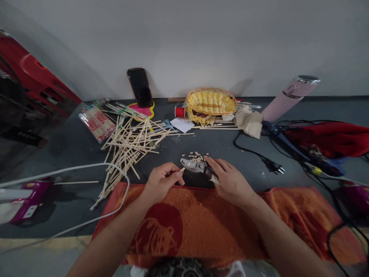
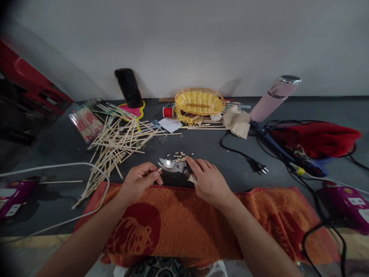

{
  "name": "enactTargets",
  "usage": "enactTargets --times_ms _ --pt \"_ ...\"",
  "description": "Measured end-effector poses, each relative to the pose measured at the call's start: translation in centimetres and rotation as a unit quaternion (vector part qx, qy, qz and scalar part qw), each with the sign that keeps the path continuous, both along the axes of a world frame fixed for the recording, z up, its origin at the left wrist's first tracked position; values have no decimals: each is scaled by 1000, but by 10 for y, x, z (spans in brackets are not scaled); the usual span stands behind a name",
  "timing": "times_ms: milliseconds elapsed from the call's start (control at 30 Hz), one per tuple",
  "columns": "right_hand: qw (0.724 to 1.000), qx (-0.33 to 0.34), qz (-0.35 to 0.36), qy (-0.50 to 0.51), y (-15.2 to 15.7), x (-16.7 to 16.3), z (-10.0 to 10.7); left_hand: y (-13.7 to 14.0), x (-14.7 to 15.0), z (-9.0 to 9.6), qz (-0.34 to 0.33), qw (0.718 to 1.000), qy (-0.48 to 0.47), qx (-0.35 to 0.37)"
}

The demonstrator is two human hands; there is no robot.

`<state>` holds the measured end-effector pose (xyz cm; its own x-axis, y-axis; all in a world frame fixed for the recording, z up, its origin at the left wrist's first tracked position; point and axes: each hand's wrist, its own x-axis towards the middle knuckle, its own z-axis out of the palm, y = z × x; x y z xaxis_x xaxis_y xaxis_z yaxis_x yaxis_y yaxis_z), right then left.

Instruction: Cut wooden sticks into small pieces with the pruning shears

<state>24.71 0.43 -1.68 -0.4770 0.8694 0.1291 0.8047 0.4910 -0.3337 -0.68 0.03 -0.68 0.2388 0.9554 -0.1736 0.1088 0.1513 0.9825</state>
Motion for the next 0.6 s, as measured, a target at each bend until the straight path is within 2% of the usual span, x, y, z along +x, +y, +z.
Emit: enactTargets --times_ms 133,333,467,600 --pt "1000 -8 19 15 0 0 1 2 -5 6 -62 985 -103 -120" --pt "999 2 35 25 -2 -2 1 3 -11 10 -117 955 -172 -213" --pt "999 7 31 9 -6 -1 3 4 -13 9 -125 943 -198 -235" --pt "1000 4 11 -12 -6 -1 5 4 -9 7 -99 961 -173 -194"
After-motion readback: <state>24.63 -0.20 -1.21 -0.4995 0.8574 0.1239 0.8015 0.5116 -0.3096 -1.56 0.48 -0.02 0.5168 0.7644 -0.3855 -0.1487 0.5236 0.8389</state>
